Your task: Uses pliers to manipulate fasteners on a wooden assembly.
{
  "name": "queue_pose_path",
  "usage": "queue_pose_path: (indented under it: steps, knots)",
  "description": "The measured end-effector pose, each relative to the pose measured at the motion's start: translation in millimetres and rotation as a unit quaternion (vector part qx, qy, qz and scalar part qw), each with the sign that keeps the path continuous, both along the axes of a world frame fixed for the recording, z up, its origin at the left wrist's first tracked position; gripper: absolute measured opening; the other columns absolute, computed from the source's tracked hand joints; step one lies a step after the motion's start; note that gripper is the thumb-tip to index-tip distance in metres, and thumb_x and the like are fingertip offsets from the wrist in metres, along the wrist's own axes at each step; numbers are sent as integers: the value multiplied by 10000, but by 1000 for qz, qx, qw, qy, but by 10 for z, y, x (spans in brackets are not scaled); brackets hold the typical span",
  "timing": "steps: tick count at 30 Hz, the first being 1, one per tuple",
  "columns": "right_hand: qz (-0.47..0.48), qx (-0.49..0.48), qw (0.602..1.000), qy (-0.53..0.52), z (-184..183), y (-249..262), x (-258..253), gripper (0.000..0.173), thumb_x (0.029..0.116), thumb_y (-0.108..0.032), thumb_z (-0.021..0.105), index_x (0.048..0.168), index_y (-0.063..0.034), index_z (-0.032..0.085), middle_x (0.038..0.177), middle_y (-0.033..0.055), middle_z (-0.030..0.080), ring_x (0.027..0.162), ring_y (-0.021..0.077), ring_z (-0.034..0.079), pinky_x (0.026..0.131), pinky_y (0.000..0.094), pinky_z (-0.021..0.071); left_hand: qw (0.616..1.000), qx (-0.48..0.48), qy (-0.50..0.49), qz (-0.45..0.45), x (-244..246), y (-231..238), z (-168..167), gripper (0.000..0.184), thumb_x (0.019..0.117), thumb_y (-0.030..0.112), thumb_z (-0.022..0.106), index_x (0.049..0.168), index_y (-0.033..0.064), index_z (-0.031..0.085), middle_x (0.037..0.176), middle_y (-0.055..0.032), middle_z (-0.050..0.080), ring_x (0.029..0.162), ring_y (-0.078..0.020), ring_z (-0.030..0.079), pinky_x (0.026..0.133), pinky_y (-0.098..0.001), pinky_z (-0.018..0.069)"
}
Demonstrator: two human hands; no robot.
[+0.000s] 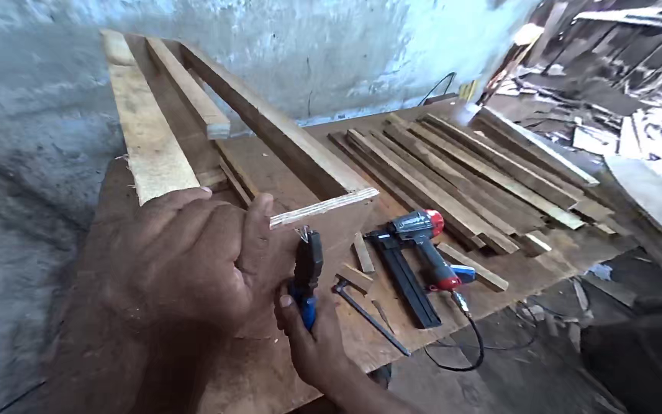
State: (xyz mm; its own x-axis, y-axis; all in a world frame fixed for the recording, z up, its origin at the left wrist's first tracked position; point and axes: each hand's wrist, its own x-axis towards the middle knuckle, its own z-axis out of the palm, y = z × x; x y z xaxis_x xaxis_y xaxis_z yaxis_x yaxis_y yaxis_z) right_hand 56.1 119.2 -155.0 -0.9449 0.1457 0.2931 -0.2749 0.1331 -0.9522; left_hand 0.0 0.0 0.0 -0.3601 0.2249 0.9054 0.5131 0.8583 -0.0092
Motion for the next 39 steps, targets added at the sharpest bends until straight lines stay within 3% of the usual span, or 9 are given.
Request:
queue_pose_path:
  steps: [4, 8, 13, 17, 22, 28, 34, 37, 39]
  knots:
    - [79, -8, 993, -87, 249, 209, 152, 311, 1053, -357, 480, 1070, -78, 617, 730, 21, 624, 619, 141, 628, 573, 338, 555, 1000, -14, -13, 6, 21, -6, 12, 473, 1058, 317, 514, 697, 41, 643, 776, -124, 713, 910, -277, 727, 897, -455, 551]
    - [198, -23, 948, -249, 899, 654, 414, 333, 1070, -326, 468, 1201, -72, 639, 882, 90, 708, 752, 205, 708, 685, 369, 618, 999, -16, -27, 35, 36, 3, 8, 464, 1057, 352, 515, 726, 63, 661, 823, -108, 731, 961, -283, 719, 856, -472, 543]
    - [231, 16, 907, -352, 1338, 889, 432, 298, 1056, -355, 485, 1063, -101, 640, 741, 52, 626, 608, 146, 620, 571, 295, 547, 999, -9, -22, 28, 34, 4, 14, 449, 1051, 325, 540, 702, 63, 645, 788, -110, 717, 927, -285, 719, 801, -457, 545]
    - [191, -14, 942, -276, 977, 706, 413, 238, 1028, -322, 490, 956, -123, 598, 658, 7, 529, 533, 117, 530, 506, 289, 473, 1000, -4, -11, 28, 26, 11, 0, 437, 1047, 316, 542, 719, 57, 668, 777, -106, 715, 901, -276, 721, 820, -455, 546]
    - [85, 47, 993, -60, 222, 357, 23, 313, 1049, -392, 472, 1023, -111, 608, 688, -16, 556, 569, 97, 559, 526, 301, 501, 1000, 2, -3, 23, 4, 15, -18, 455, 1050, 314, 533, 704, 51, 669, 771, -108, 721, 884, -269, 727, 854, -451, 550]
    - [45, 90, 995, -29, 182, 319, -50, 275, 1045, -364, 460, 1003, -134, 605, 652, -20, 549, 516, 114, 544, 472, 336, 493, 1000, -7, -6, 24, -2, 15, -18, 443, 1047, 302, 542, 694, 54, 641, 775, -114, 712, 891, -278, 721, 822, -456, 544]
    - [194, 42, 968, -155, 515, 731, 155, 275, 1044, -349, 509, 1067, -102, 629, 707, 43, 594, 580, 154, 580, 538, 327, 501, 999, -12, -17, 30, 44, 17, 11, 450, 1054, 330, 534, 723, 53, 662, 829, -117, 725, 956, -286, 714, 827, -466, 544]
    - [304, -87, 896, -312, 628, 1062, 427, 323, 1055, -324, 487, 1163, -51, 621, 810, 55, 650, 649, 135, 637, 618, 302, 576, 1000, -7, -4, 29, 32, 39, 6, 470, 1047, 333, 544, 676, 54, 619, 794, -128, 724, 927, -293, 727, 818, -463, 545]
    - [282, -157, 839, -438, 500, 1229, 697, 341, 1064, -302, 486, 1259, -42, 593, 885, 71, 673, 688, 163, 672, 648, 332, 608, 1000, -2, -8, 26, 17, 54, 13, 477, 1047, 333, 542, 669, 51, 611, 776, -132, 712, 919, -301, 721, 824, -469, 545]
